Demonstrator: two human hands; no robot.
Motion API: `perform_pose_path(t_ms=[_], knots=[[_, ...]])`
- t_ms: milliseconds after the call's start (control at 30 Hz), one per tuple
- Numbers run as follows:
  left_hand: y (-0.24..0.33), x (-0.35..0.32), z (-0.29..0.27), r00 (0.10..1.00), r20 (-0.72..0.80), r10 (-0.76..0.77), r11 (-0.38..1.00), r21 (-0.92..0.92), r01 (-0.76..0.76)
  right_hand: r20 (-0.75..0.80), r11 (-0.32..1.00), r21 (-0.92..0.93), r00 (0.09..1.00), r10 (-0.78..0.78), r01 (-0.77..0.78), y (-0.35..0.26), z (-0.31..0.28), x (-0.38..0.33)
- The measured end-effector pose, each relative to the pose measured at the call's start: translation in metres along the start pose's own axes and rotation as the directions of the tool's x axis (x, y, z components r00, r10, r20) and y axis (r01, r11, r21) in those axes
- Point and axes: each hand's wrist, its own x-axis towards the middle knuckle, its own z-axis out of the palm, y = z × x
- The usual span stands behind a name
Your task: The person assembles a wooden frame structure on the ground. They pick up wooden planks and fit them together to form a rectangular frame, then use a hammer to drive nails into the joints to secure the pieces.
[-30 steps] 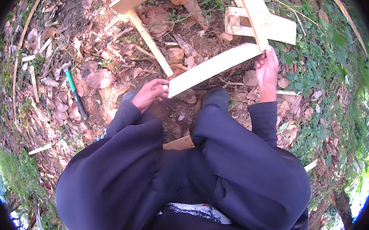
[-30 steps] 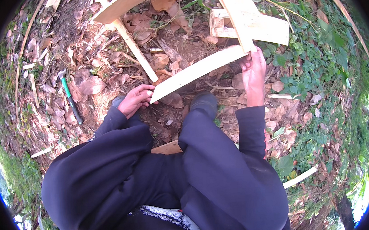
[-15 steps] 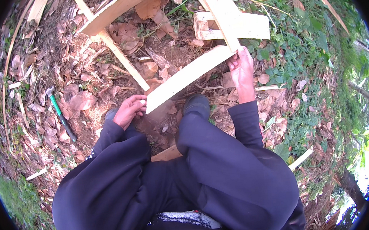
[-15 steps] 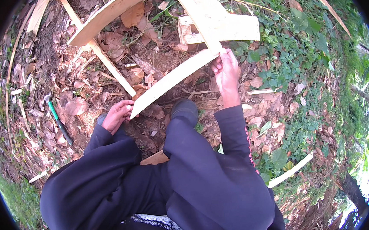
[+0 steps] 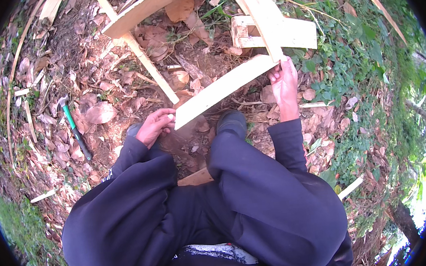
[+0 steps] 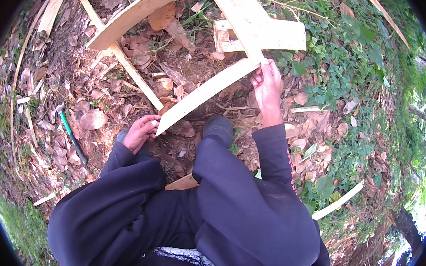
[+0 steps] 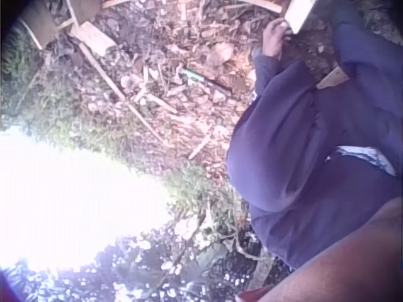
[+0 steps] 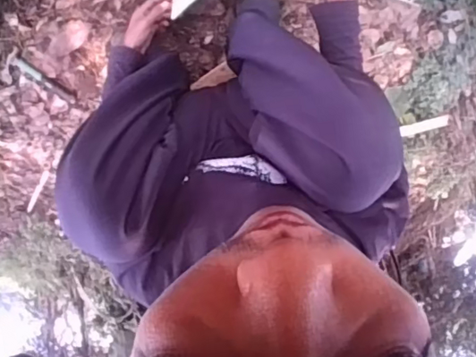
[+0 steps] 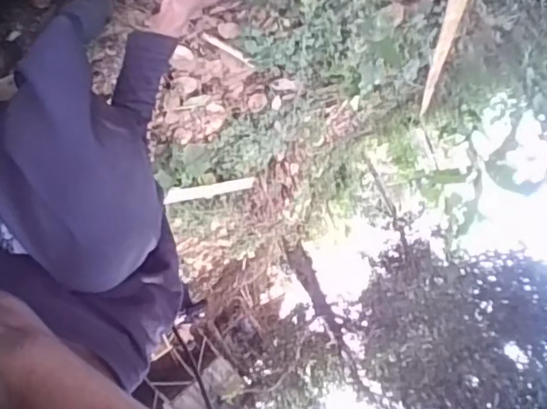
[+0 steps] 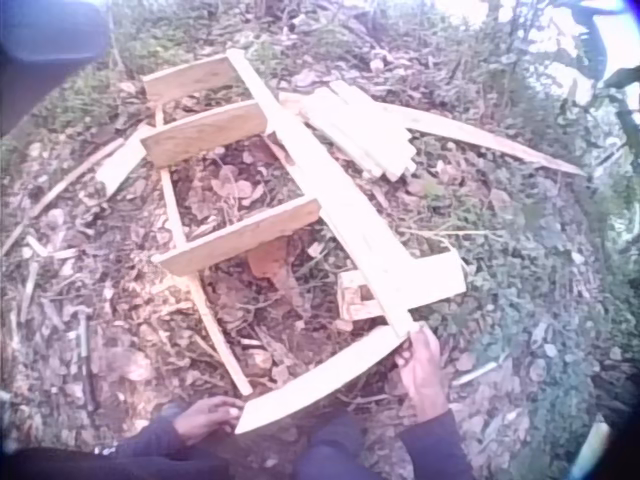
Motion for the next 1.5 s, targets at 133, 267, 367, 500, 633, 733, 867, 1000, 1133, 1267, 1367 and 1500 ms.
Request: perform_pose_path(t_ms=[133,267,367,500,633,733,867,1000,1133,1267,1367,1500], knots=[[-0.004,0.001,-0.004,1.0,0.009,-0.002,1.0,-0.021,0.002,-0.007,0.999,0.04,1.0,0.014,-0.014,0.0,0.004,0.0],[0.0,0.0,0.001,1.0,-0.016,-0.016,1.0,-0.011,0.015,-0.017,0.997,0.068,1.0,0.024,-0.023,0.001,0.003,-0.001],[0.0,0.001,0.001,1.0,-0.02,-0.011,1.0,-0.001,0.011,-0.01,0.998,0.054,1.0,0.018,-0.017,-0.002,0.003,-0.001],[-0.001,0.002,0.0,0.999,-0.051,-0.009,0.999,0.03,0.011,-0.011,0.997,0.07,1.0,0.02,-0.019,-0.002,0.004,-0.002],[0.007,-0.001,0.013,0.997,-0.07,-0.021,1.0,-0.006,0.021,0.003,0.999,0.052,1.0,0.009,-0.009,-0.003,0.003,-0.003],[0.002,-0.003,0.018,0.995,-0.102,-0.002,0.999,-0.033,-0.002,0.001,0.998,0.06,1.0,0.011,-0.011,-0.001,0.002,-0.002],[-0.002,-0.006,0.024,0.988,-0.155,0.013,0.991,-0.128,-0.033,-0.014,0.994,0.109,1.0,0.014,-0.013,-0.003,0.001,-0.002],[-0.003,-0.009,0.026,0.983,-0.173,0.058,0.98,-0.176,-0.089,-0.033,0.999,0.041,0.999,-0.008,0.009,-0.005,0.01,-0.002],[-0.001,-0.011,0.023,0.983,-0.168,0.078,0.978,-0.179,-0.109,-0.033,1.0,0.017,0.999,-0.024,0.024,-0.007,0.01,-0.002],[0.001,-0.009,0.025,0.978,-0.179,0.105,0.965,-0.219,-0.144,-0.022,0.999,-0.025,0.999,-0.034,0.033,-0.008,0.014,-0.003],[0.003,-0.008,0.024,0.979,-0.181,0.09,0.966,-0.224,-0.13,-0.009,0.999,-0.046,1.0,-0.028,0.028,-0.008,0.013,-0.002],[0.002,-0.008,0.023,0.982,-0.169,0.087,0.971,-0.205,-0.122,-0.02,0.997,-0.066,0.999,-0.029,0.028,-0.008,0.014,-0.001]])
